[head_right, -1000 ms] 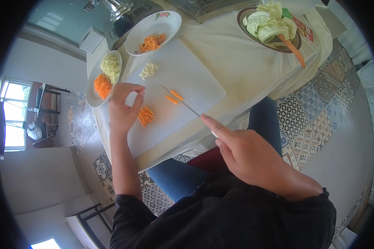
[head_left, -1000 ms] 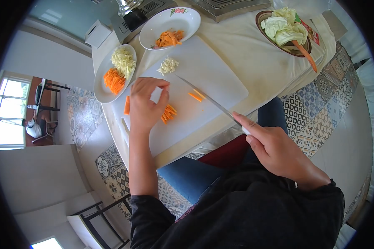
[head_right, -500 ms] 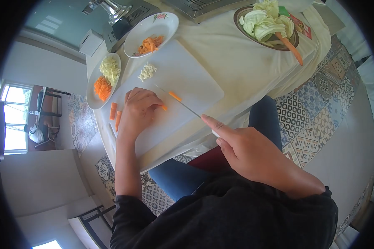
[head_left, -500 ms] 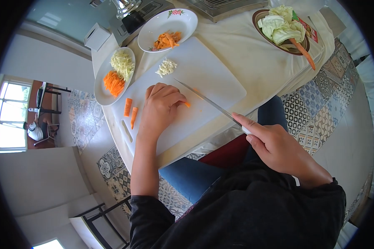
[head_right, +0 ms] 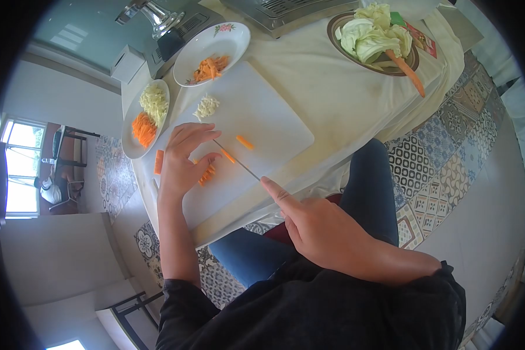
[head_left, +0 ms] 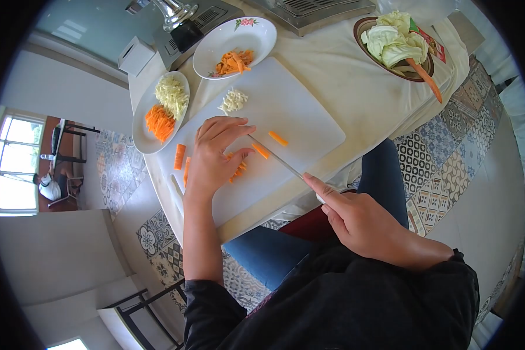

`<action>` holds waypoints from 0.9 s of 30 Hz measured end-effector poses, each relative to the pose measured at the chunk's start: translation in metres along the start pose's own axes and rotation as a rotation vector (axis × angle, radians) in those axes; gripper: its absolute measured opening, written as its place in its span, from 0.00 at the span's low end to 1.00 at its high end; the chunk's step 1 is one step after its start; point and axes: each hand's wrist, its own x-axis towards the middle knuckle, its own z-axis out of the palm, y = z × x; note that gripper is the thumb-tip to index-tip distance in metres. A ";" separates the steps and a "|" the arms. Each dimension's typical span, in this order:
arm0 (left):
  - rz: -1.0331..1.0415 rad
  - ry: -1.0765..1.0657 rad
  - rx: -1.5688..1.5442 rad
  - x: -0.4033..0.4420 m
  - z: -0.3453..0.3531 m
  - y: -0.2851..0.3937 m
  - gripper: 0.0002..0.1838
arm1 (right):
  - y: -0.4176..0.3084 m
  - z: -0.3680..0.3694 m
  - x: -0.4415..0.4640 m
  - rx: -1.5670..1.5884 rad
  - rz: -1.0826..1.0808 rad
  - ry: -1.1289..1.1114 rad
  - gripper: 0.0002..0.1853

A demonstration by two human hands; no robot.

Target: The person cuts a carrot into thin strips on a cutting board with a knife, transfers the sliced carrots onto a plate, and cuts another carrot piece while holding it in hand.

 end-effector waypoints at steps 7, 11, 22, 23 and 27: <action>0.000 -0.006 0.008 0.000 0.004 0.008 0.22 | -0.001 0.012 0.001 0.031 -0.005 0.027 0.35; 0.027 0.004 0.032 -0.001 0.006 0.009 0.20 | 0.000 0.015 0.002 0.009 -0.006 0.032 0.35; 0.031 -0.010 -0.002 -0.001 0.005 0.003 0.19 | 0.003 0.012 0.004 -0.063 -0.021 0.025 0.34; 0.027 -0.008 -0.005 -0.001 0.004 0.004 0.19 | 0.002 0.011 0.004 -0.065 -0.021 0.023 0.34; 0.022 0.015 0.031 -0.001 0.002 0.003 0.19 | 0.005 0.011 0.003 -0.080 -0.026 0.029 0.33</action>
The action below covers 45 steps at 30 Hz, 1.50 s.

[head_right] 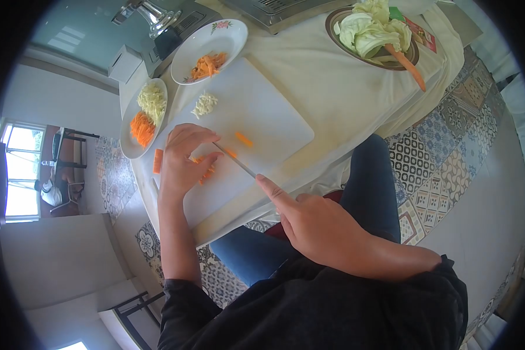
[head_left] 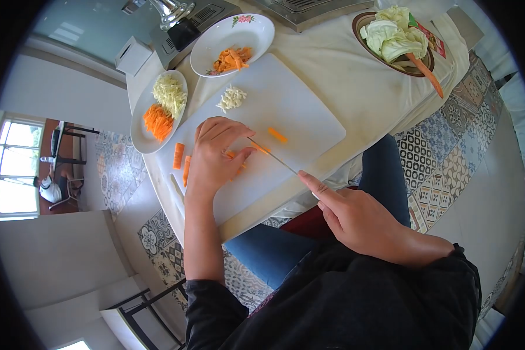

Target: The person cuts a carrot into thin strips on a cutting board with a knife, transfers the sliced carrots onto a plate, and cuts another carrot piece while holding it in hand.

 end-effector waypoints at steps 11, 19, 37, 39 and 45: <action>0.047 0.072 -0.043 0.002 0.002 -0.005 0.09 | 0.000 -0.001 -0.001 0.021 -0.019 0.006 0.33; 0.049 0.081 -0.044 0.003 0.002 -0.003 0.08 | -0.004 -0.003 0.000 0.038 0.011 -0.030 0.34; -0.059 0.075 -0.005 0.001 0.006 -0.004 0.06 | 0.002 -0.005 0.002 0.027 0.033 -0.073 0.36; -0.091 0.050 -0.006 0.001 0.004 -0.002 0.06 | 0.002 -0.007 0.004 0.017 0.038 -0.091 0.36; -0.170 -0.038 -0.001 0.003 -0.002 -0.003 0.07 | 0.001 -0.013 0.007 -0.080 0.042 -0.160 0.39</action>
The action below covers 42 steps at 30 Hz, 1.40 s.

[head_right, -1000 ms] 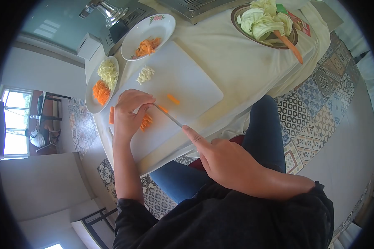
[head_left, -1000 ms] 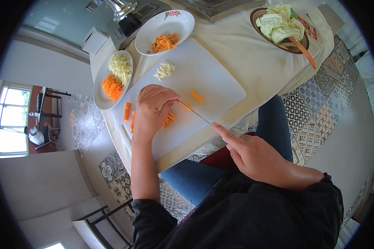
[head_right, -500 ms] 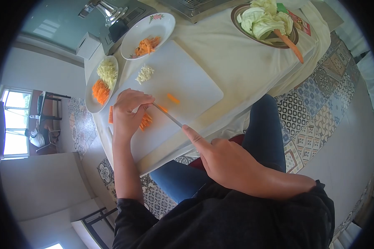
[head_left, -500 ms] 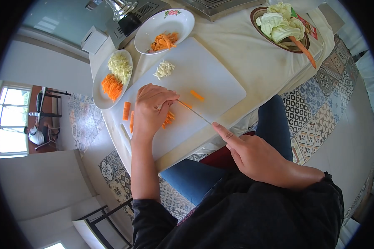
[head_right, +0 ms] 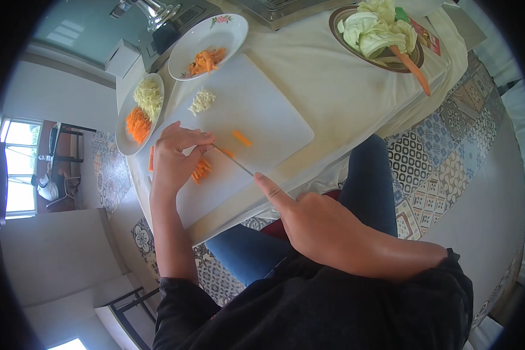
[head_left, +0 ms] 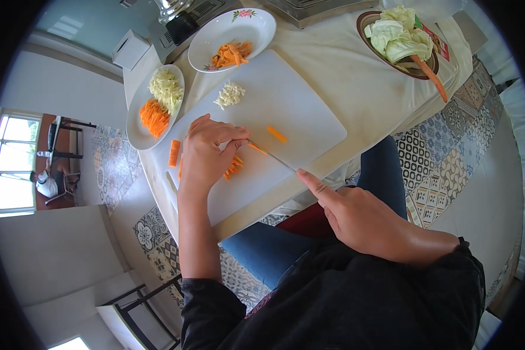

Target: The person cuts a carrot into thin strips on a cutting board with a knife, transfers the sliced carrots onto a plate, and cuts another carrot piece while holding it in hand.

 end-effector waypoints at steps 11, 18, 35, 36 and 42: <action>0.073 -0.041 -0.076 -0.005 -0.006 -0.003 0.12 | -0.008 0.011 0.005 -0.162 0.011 0.082 0.36; 0.154 0.083 -0.019 -0.004 -0.007 0.003 0.18 | 0.002 0.017 0.018 -0.023 -0.051 0.164 0.33; 0.208 -0.025 -0.107 -0.006 0.002 -0.004 0.10 | -0.008 0.006 0.008 0.320 -0.038 0.172 0.28; 0.216 -0.030 -0.093 -0.006 0.002 -0.004 0.10 | -0.008 0.006 0.008 0.329 -0.042 0.181 0.28; 0.175 -0.059 -0.149 -0.007 -0.002 -0.007 0.10 | -0.009 -0.007 0.003 0.282 -0.001 0.165 0.28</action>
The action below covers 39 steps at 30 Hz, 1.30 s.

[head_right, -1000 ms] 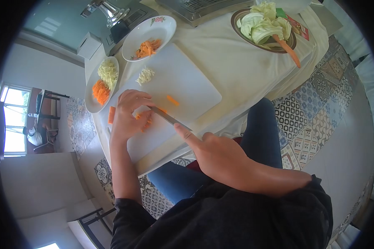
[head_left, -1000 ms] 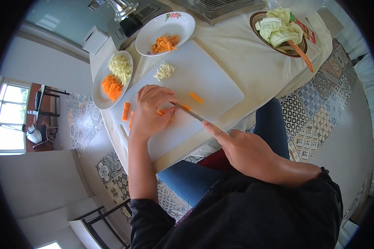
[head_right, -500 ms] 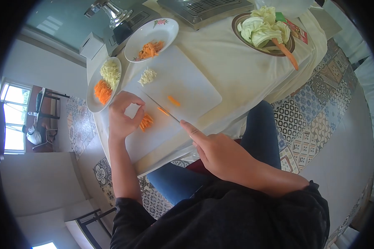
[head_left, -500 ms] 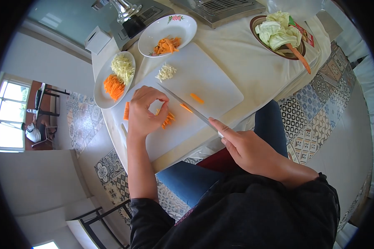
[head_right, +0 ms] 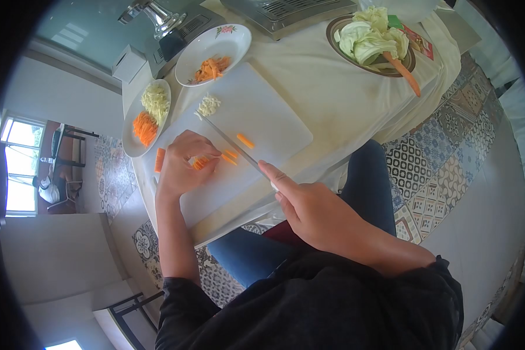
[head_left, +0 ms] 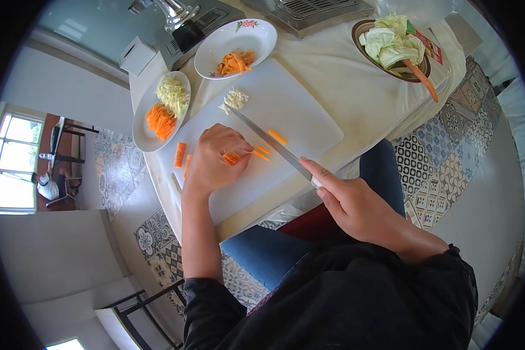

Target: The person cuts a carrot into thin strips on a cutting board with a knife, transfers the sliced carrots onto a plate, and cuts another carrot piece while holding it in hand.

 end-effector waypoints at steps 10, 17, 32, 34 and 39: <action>-0.009 0.022 -0.033 0.001 -0.002 0.006 0.11 | -0.003 -0.009 -0.009 -0.104 0.020 -0.070 0.30; 0.016 0.207 -0.001 0.006 -0.011 0.013 0.15 | 0.004 -0.005 -0.009 -0.199 -0.043 -0.083 0.30; -0.056 0.038 0.034 0.000 -0.013 -0.004 0.13 | 0.009 -0.009 -0.001 -0.273 -0.046 -0.100 0.32; -0.060 0.036 0.032 0.000 -0.013 -0.005 0.14 | 0.010 -0.009 0.000 -0.245 -0.046 -0.101 0.31; -0.056 0.028 0.046 0.000 -0.012 -0.006 0.13 | 0.011 -0.008 0.002 -0.262 -0.043 -0.093 0.31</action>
